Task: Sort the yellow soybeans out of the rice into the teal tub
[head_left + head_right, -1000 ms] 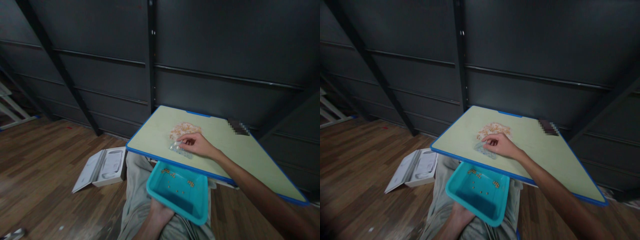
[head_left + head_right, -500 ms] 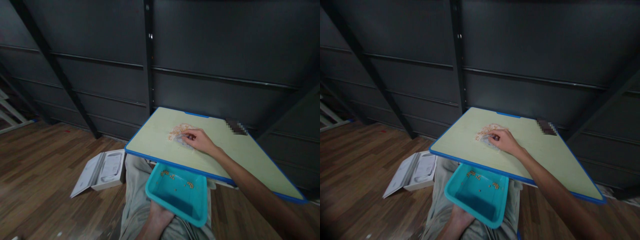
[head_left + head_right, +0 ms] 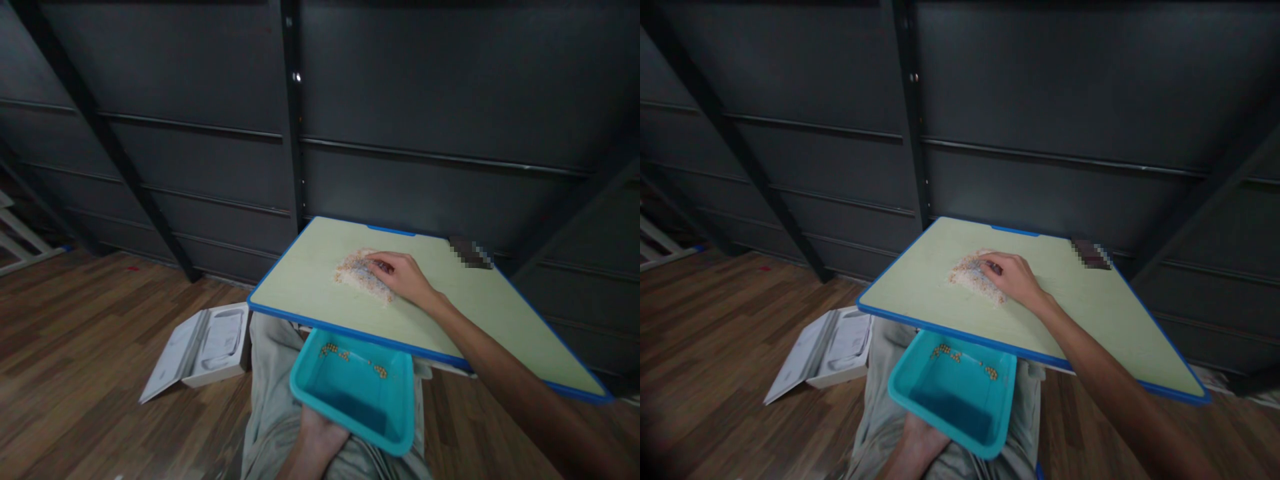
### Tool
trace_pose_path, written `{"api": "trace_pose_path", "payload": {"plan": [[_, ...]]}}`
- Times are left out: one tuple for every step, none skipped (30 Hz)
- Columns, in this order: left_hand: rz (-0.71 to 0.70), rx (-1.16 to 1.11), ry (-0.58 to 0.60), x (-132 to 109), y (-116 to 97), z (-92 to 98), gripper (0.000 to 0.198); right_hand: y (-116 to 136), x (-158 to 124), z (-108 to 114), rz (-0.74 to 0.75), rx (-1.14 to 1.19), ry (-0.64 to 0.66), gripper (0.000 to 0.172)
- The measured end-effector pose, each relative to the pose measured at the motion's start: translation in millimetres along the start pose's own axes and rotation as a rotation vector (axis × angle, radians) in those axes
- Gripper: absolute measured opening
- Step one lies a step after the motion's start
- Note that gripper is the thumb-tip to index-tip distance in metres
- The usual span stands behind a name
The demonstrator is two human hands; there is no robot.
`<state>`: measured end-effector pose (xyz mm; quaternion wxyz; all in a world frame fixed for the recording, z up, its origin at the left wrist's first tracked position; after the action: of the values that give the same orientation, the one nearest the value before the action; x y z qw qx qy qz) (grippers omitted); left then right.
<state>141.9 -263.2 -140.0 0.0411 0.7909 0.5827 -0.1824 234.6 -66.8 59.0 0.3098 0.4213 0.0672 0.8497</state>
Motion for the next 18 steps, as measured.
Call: {"api": "trace_pose_path", "payload": {"plan": [[-0.008,0.000,-0.006,2,0,3.9,0.038,0,0,1,0.005,0.002,-0.009,0.026],[-0.024,0.002,-0.014,4,-1,8.1,0.036,0,1,2,0.012,0.003,-0.017,0.026],[-0.038,0.005,-0.023,6,-1,12.2,0.035,0,1,2,0.022,-0.001,-0.023,0.026],[-0.053,0.005,-0.035,8,-1,16.0,0.035,0,1,2,0.031,-0.010,-0.029,0.026],[-0.066,0.005,-0.047,9,-2,19.0,0.034,-1,2,3,0.040,-0.021,-0.036,0.027],[-0.072,0.003,-0.060,10,-2,21.1,0.035,-2,2,3,0.050,-0.031,-0.042,0.027],[-0.068,0.001,-0.072,10,-2,22.2,0.036,-3,2,3,0.057,-0.037,-0.046,0.026],[-0.055,-0.001,-0.081,10,-1,22.3,0.038,-3,2,3,0.062,-0.038,-0.052,0.026],[-0.045,-0.003,-0.087,9,0,21.7,0.038,-4,2,4,0.063,-0.037,-0.060,0.026],[-0.045,-0.002,-0.089,8,0,20.7,0.038,-5,2,5,0.060,-0.034,-0.071,0.026],[-0.045,0.000,-0.087,7,0,19.7,0.039,-5,2,5,0.055,-0.031,-0.080,0.026],[-0.047,0.002,-0.083,7,0,18.8,0.039,-6,3,6,0.047,-0.030,-0.089,0.026],[-0.053,0.003,-0.075,7,-1,18.1,0.039,-6,3,7,0.041,-0.032,-0.098,0.026],[-0.057,0.001,-0.064,7,-1,17.5,0.039,-6,3,7,0.038,-0.034,-0.108,0.026],[-0.056,-0.002,-0.048,7,-1,16.9,0.040,-7,3,8,0.036,-0.037,-0.119,0.026],[-0.052,-0.006,-0.030,8,-1,16.4,0.041,-7,3,9,0.035,-0.041,-0.130,0.026],[-0.048,-0.010,-0.013,8,0,15.9,0.041,-7,3,10,0.035,-0.048,-0.143,0.026],[-0.048,-0.013,0.002,8,-1,15.3,0.041,-8,3,11,0.035,-0.055,-0.155,0.026]]}}
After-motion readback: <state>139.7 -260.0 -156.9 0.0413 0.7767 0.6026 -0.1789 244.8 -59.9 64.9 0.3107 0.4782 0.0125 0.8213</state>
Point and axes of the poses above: each hand's wrist, its own x-axis towards the middle knuckle, its own z-axis out of the back of the hand, y = z × x, the point moved 6 cm from there along x, towards the middle knuckle, and after that the axes turned 11 degrees about -y, right-handed, at the moved point
